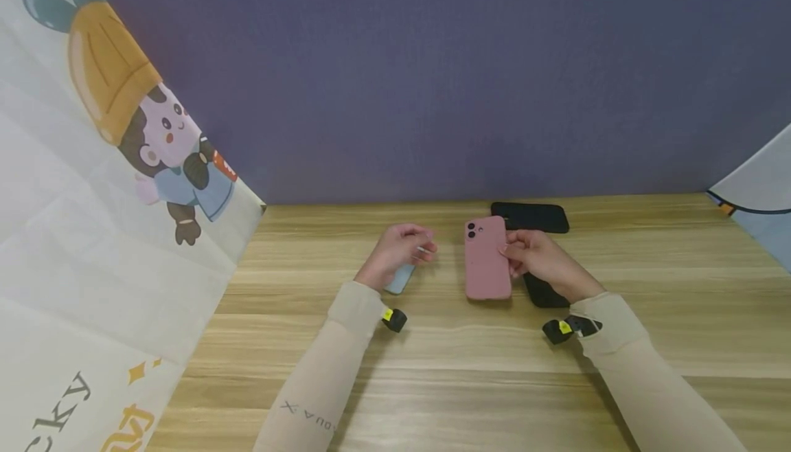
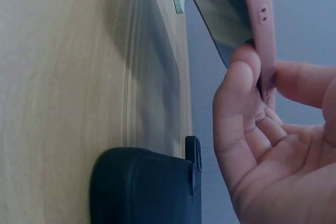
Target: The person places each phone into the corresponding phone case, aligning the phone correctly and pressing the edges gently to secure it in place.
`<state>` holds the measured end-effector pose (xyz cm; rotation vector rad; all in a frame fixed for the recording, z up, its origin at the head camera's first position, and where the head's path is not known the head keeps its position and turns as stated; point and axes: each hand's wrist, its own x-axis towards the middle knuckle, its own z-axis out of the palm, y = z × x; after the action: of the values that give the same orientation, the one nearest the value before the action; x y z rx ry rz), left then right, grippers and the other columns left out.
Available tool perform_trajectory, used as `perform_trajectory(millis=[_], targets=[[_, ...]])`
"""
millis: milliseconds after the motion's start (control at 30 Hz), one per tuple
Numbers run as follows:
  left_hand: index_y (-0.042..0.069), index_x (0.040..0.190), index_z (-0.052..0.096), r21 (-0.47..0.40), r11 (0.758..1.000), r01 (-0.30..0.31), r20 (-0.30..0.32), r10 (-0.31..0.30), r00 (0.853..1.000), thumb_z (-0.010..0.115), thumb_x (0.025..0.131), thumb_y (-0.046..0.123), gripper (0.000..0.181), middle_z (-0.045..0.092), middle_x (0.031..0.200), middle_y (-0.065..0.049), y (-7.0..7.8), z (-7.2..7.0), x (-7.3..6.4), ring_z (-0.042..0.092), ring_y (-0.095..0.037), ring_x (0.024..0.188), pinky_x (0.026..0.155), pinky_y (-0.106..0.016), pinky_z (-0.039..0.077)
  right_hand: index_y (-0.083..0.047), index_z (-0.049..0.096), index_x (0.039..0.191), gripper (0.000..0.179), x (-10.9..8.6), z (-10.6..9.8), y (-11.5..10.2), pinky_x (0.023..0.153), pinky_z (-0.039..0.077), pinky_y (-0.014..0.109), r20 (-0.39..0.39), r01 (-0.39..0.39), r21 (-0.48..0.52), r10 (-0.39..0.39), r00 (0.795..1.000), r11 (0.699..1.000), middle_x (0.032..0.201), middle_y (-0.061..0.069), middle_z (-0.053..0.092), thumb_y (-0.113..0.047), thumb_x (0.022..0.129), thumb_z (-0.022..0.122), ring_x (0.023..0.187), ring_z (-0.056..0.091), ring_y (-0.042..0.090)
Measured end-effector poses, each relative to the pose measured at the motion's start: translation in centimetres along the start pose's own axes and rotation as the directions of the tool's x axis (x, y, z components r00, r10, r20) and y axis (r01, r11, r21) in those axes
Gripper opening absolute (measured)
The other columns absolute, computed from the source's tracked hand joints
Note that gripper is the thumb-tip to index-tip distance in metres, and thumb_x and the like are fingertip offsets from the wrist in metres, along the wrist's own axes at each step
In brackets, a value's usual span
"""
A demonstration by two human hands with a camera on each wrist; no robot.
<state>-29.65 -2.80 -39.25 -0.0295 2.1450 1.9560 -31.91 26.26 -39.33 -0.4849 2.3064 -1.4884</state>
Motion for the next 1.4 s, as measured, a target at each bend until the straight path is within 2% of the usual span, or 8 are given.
perform_trajectory(millis=[333, 600, 767, 967, 1100, 1267, 1400], targets=[[0.000, 0.131, 0.064, 0.034, 0.999, 0.014, -0.013, -0.013, 1.000, 0.062, 0.103, 0.022, 0.035, 0.074, 0.100, -0.008, -0.1, -0.2, 0.0, 0.072, -0.036, 0.104, 0.095, -0.047, 0.058, 0.013, 0.055, 0.116, 0.027, 0.0, -0.1, 0.3, 0.065, 0.058, 0.027, 0.021, -0.029, 0.003, 0.029, 0.999, 1.000, 0.079, 0.004, 0.062, -0.012, 0.107, 0.051, 0.069, 0.061, 0.010], [0.002, 0.131, 0.065, 0.063, 0.998, 0.016, -0.012, -0.016, 1.000, 0.061, 0.104, 0.023, 0.034, 0.076, 0.103, -0.009, 0.1, -0.2, -0.2, 0.074, -0.024, 0.091, 0.092, -0.046, 0.059, 0.013, 0.052, 0.128, 0.034, 0.0, -0.3, 0.7, 0.066, 0.059, 0.027, 0.035, -0.066, -0.022, 0.066, 0.997, 0.998, 0.082, 0.004, 0.062, -0.014, 0.107, 0.051, 0.071, 0.062, 0.011], [0.003, 0.130, 0.066, 0.072, 0.997, 0.017, -0.018, -0.016, 1.000, 0.060, 0.105, 0.023, 0.033, 0.076, 0.105, -0.010, 0.1, -0.2, -0.3, 0.074, -0.026, 0.093, 0.091, -0.046, 0.059, 0.013, 0.049, 0.135, 0.039, 0.2, -0.2, 1.0, 0.067, 0.059, 0.027, 0.035, -0.092, -0.040, 0.093, 0.995, 0.995, 0.085, 0.005, 0.062, -0.015, 0.108, 0.049, 0.073, 0.062, 0.012], [0.002, 0.130, 0.066, 0.063, 0.998, 0.012, -0.017, -0.011, 1.000, 0.059, 0.105, 0.022, 0.033, 0.076, 0.106, -0.012, 0.0, -0.1, -0.3, 0.074, -0.030, 0.096, 0.090, -0.046, 0.059, 0.015, 0.034, 0.147, 0.052, 0.4, -0.1, 1.1, 0.064, 0.058, 0.027, 0.008, -0.114, -0.040, 0.114, 0.993, 0.993, 0.084, 0.002, 0.064, -0.015, 0.107, 0.050, 0.069, 0.061, 0.010], [0.001, 0.129, 0.065, 0.059, 0.998, 0.012, -0.013, -0.011, 1.000, 0.059, 0.105, 0.022, 0.033, 0.075, 0.108, -0.014, 0.0, 0.0, -0.3, 0.073, -0.030, 0.096, 0.090, -0.046, 0.059, 0.011, 0.024, 0.151, 0.063, 0.5, -0.1, 1.2, 0.062, 0.057, 0.027, -0.022, -0.116, -0.027, 0.115, 0.993, 0.993, 0.081, 0.000, 0.064, -0.015, 0.104, 0.056, 0.065, 0.060, 0.009], [0.002, 0.130, 0.065, 0.058, 0.998, 0.018, -0.014, -0.018, 1.000, 0.059, 0.105, 0.023, 0.033, 0.075, 0.109, -0.015, 0.0, 0.0, -0.3, 0.073, -0.027, 0.094, 0.091, -0.046, 0.058, 0.006, 0.026, 0.149, 0.065, 0.4, -0.2, 1.4, 0.061, 0.056, 0.030, -0.047, -0.097, -0.046, 0.095, 0.994, 0.994, 0.078, 0.002, 0.063, -0.015, 0.100, 0.063, 0.066, 0.060, 0.013], [0.002, 0.129, 0.065, 0.053, 0.998, 0.022, -0.019, -0.021, 1.000, 0.059, 0.105, 0.023, 0.032, 0.075, 0.109, -0.015, 0.0, 0.1, -0.1, 0.073, -0.026, 0.093, 0.089, -0.045, 0.058, 0.000, 0.033, 0.150, 0.061, 0.2, -0.1, 1.3, 0.062, 0.055, 0.031, -0.082, -0.103, -0.118, 0.093, 0.992, 0.988, 0.076, 0.003, 0.063, -0.015, 0.099, 0.064, 0.068, 0.060, 0.017]])
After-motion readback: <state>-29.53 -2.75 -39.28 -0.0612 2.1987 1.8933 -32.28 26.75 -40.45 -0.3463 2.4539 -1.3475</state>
